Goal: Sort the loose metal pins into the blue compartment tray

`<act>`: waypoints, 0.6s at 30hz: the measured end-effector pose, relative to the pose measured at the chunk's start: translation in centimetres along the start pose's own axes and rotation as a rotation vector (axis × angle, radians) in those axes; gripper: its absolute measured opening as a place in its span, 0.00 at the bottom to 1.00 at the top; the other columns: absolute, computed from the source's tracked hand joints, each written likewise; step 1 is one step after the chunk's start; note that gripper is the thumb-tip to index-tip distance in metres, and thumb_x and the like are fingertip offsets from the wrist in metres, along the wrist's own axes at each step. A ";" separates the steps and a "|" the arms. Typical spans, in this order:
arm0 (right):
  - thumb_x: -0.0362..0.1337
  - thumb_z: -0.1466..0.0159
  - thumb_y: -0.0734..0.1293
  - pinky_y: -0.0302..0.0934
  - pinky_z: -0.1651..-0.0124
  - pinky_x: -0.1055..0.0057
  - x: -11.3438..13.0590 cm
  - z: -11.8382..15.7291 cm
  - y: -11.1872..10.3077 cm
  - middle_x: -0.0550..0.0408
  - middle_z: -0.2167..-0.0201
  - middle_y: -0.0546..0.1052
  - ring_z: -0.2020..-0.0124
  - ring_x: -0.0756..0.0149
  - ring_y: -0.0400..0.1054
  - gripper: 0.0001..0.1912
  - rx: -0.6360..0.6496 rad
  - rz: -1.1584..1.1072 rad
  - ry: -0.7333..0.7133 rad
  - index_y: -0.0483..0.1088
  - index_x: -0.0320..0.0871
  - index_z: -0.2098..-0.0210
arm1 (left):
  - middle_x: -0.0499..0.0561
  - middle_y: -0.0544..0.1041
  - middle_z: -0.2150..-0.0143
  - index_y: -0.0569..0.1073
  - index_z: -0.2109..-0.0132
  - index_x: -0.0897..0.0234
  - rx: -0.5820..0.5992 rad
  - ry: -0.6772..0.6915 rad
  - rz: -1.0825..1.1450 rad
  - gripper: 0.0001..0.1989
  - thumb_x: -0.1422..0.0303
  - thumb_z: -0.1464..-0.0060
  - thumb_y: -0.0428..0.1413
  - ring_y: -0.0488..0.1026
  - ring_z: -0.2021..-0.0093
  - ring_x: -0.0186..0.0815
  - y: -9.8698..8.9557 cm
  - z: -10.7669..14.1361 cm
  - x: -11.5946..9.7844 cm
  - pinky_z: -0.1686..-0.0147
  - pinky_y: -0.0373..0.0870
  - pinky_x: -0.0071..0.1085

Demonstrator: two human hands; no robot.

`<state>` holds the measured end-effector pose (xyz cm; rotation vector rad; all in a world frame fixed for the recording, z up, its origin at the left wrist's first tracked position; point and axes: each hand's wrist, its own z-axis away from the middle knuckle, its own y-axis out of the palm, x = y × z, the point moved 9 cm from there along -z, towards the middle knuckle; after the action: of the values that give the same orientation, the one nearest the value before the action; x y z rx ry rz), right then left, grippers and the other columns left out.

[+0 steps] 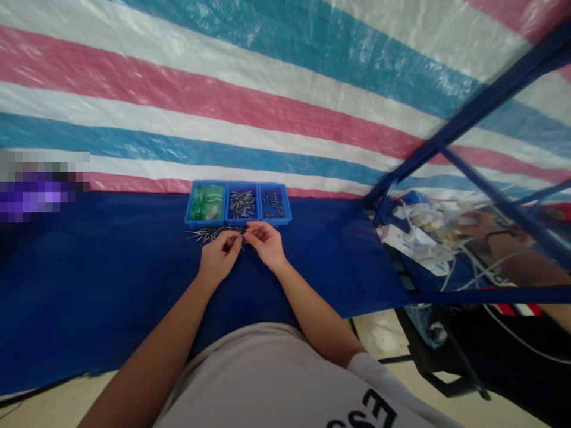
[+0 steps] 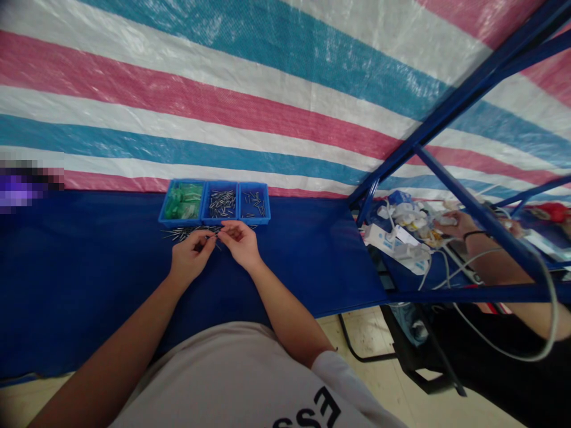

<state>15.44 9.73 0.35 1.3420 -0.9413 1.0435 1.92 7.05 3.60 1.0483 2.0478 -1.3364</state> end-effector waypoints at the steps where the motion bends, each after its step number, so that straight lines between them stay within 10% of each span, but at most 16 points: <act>1: 0.45 0.54 0.74 0.64 0.64 0.82 0.1 0.1 0.1 0.57 0.68 0.72 0.70 0.81 0.66 0.26 0.001 -0.003 0.002 0.68 0.39 0.59 | 0.42 0.68 0.78 0.74 0.61 0.62 0.005 -0.004 0.001 0.11 0.61 0.43 0.52 0.63 0.79 0.26 0.0 0.0 0.0 0.75 0.61 0.23; 18: 0.46 0.54 0.75 0.67 0.62 0.79 0.3 0.2 0.0 0.56 0.68 0.74 0.69 0.78 0.68 0.25 -0.003 -0.031 0.009 0.68 0.38 0.63 | 0.41 0.69 0.78 0.73 0.59 0.62 -0.012 -0.006 0.007 0.11 0.60 0.45 0.54 0.65 0.79 0.26 -0.1 0.0 0.0 0.74 0.62 0.23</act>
<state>15.51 9.53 0.70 1.3444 -0.9127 1.0233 1.79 7.06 3.67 1.0441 2.0439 -1.3206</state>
